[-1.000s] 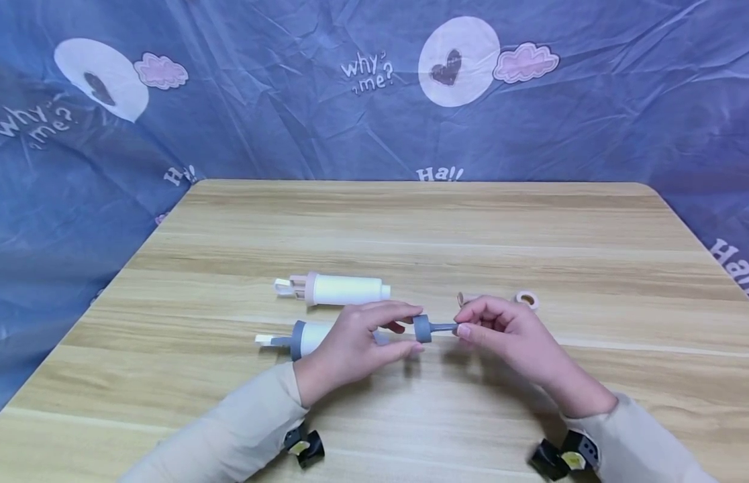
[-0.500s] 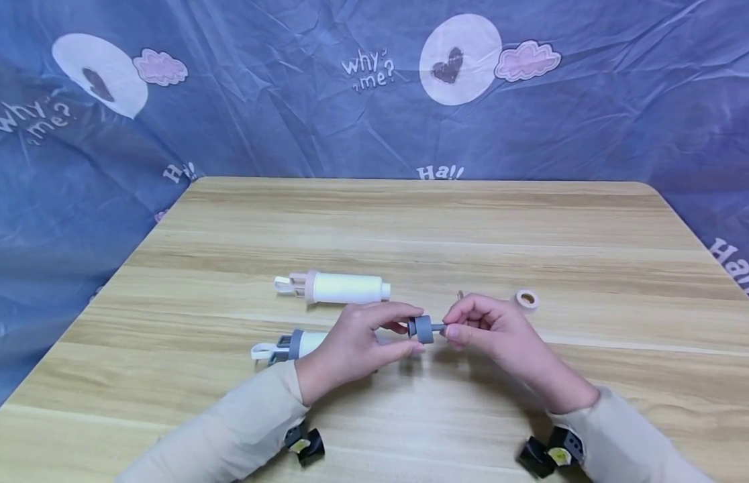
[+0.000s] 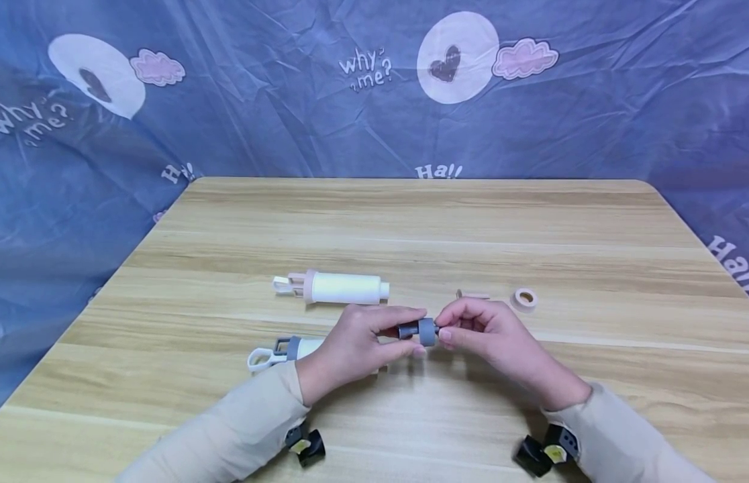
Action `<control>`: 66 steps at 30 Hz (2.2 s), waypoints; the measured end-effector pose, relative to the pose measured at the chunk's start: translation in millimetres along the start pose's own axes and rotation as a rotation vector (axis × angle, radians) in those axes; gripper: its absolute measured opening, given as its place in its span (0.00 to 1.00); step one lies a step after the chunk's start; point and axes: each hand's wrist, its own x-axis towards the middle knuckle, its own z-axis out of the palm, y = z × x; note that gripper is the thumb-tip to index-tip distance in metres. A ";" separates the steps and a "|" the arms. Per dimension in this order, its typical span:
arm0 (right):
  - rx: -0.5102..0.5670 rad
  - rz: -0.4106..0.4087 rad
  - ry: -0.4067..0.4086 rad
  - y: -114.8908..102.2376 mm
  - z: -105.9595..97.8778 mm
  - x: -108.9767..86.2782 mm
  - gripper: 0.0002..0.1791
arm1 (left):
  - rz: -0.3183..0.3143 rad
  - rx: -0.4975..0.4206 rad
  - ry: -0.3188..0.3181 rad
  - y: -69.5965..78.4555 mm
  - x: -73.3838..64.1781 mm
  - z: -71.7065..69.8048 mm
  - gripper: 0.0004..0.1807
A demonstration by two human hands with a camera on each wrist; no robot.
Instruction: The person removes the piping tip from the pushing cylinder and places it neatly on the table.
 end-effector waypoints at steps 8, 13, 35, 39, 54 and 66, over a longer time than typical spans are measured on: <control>0.011 -0.055 -0.015 4.4 1.1 0.6 0.07 | 0.042 0.000 0.015 -1.5 -1.1 0.2 0.21; -0.005 -0.038 -0.006 3.2 2.2 0.0 0.08 | 0.024 -0.002 0.008 -0.7 -1.5 -0.3 0.21; -0.033 -0.124 0.003 -1.0 12.4 0.4 0.22 | 0.057 -0.017 0.023 0.7 3.8 -1.5 0.21; -0.071 -0.118 0.037 -1.8 11.9 -1.0 0.20 | 0.067 -0.009 0.017 1.2 5.0 -0.3 0.21; -0.071 -0.085 0.159 -10.9 -3.4 -14.1 0.18 | 0.053 0.001 -0.013 9.2 18.1 4.8 0.20; 0.027 -0.164 0.271 -9.0 -32.8 -31.6 0.22 | -0.004 -0.039 -0.014 14.9 32.3 24.3 0.10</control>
